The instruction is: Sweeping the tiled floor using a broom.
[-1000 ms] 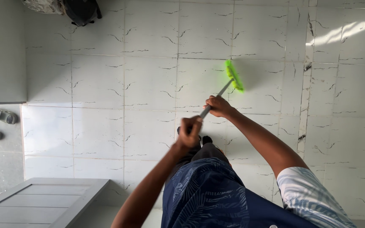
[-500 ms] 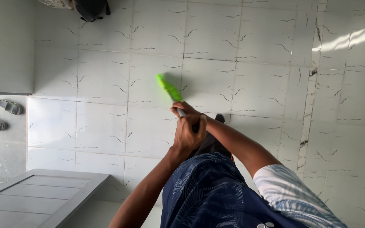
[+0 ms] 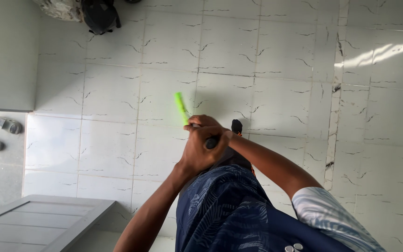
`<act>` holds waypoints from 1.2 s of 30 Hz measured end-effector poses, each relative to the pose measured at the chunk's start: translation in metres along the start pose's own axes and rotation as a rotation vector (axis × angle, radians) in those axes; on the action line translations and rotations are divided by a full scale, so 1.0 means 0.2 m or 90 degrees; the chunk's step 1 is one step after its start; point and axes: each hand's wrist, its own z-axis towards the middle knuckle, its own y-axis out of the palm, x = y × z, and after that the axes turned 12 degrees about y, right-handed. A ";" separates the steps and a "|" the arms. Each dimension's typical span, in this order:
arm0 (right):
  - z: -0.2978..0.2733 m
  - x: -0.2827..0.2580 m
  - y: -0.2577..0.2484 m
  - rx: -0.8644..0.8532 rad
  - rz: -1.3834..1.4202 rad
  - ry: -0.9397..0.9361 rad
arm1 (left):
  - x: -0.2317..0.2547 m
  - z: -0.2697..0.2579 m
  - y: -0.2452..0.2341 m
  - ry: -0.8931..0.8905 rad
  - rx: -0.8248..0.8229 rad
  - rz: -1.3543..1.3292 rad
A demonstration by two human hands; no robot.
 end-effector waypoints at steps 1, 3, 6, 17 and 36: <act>-0.01 0.05 -0.04 0.002 0.000 0.002 | -0.01 0.01 0.00 0.001 -0.002 -0.002; -0.03 0.14 -0.09 0.040 -0.108 -0.011 | -0.02 0.02 0.01 -0.081 0.026 0.011; -0.08 0.22 -0.25 0.041 -0.226 0.141 | -0.20 -0.01 0.09 -0.082 0.065 -0.004; -0.15 0.76 -0.71 0.123 -0.296 0.275 | -0.66 0.15 0.47 -0.083 0.019 -0.174; 0.22 0.77 -0.25 0.178 0.094 -0.199 | -0.24 0.76 0.43 -0.219 -0.124 0.159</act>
